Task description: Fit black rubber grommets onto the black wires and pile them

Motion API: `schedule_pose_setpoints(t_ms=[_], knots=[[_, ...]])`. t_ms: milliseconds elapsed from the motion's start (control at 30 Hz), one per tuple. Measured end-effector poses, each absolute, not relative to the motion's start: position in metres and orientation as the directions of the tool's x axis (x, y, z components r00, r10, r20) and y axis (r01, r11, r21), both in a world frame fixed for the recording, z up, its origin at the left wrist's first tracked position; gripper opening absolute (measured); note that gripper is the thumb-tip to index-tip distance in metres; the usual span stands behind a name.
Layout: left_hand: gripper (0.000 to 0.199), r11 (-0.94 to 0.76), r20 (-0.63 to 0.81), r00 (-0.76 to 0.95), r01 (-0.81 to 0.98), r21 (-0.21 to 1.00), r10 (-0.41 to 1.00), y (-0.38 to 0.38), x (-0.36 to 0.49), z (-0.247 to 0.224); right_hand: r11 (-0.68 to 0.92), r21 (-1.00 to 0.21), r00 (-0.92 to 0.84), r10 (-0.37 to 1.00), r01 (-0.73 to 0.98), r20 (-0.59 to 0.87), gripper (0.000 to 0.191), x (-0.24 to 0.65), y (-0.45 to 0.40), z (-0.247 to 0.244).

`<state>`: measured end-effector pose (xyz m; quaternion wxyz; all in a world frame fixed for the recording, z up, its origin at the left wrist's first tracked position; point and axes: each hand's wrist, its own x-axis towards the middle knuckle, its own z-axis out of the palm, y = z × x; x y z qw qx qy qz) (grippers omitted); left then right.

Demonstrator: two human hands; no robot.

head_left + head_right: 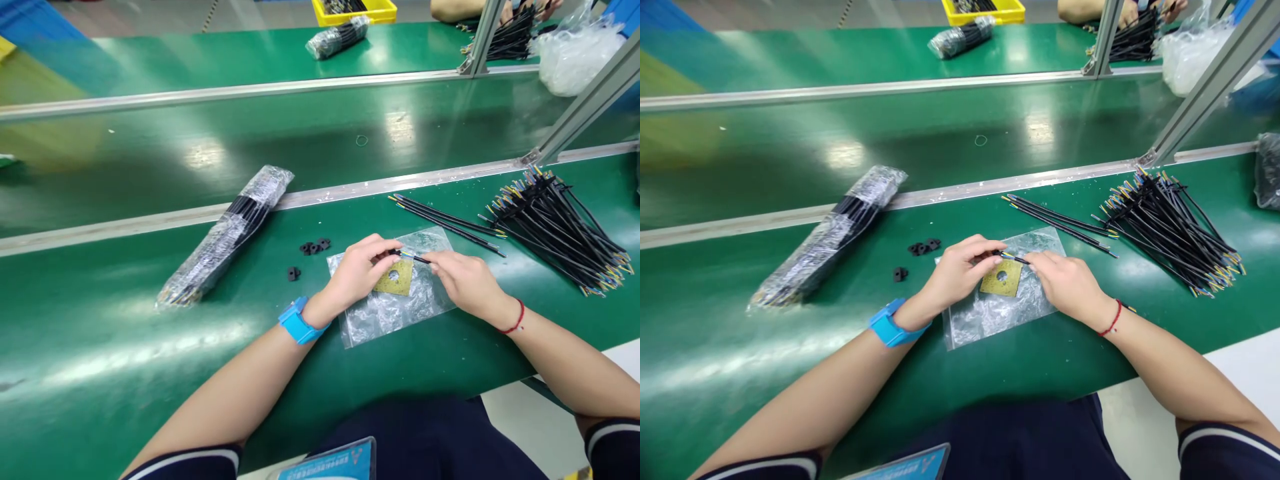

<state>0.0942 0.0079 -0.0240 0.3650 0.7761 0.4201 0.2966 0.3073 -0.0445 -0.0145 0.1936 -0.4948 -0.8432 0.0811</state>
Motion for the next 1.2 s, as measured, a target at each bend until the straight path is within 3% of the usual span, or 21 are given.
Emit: schedule_pose_setpoints(t_ms=[100,200,433,633,800,1000,1200], knots=[[0.024,-0.328,0.115,0.487,0.379,0.865,0.866,0.0065,0.0948,-0.0254,0.531,-0.301,-0.475,0.846,0.792,0.242,0.030,0.3051,-0.0476,-0.0124],[0.024,-0.383,0.155,0.510,0.381,0.841,0.846,0.0055,0.0945,-0.0264,0.514,-0.272,-0.473,0.857,0.814,0.206,0.030,0.3039,-0.0482,-0.0132],[0.018,-0.678,0.348,0.606,0.483,0.554,0.715,0.0022,0.0946,-0.0266,0.442,-0.305,-0.395,0.895,0.844,0.206,0.028,0.3035,-0.0472,-0.0163],[0.017,-0.742,0.366,0.650,0.523,0.420,0.666,0.0012,0.0956,-0.0296,0.381,-0.298,-0.336,0.922,0.875,0.191,0.027,0.3001,-0.0479,-0.0161],[0.016,-0.728,0.320,0.664,0.535,0.429,0.676,0.0013,0.0963,-0.0294,0.384,-0.260,-0.338,0.919,0.886,0.205,0.027,0.2998,-0.0489,-0.0176],[0.016,-0.704,0.268,0.673,0.535,0.466,0.689,0.0018,0.0960,-0.0295,0.405,-0.125,-0.365,0.895,0.906,0.255,0.026,0.3005,-0.0520,-0.0158],[0.015,-0.690,0.268,0.672,0.502,0.522,0.691,0.0017,0.0950,-0.0255,0.591,-0.116,-0.550,0.794,0.799,0.259,0.026,0.3022,-0.0509,-0.0130]])
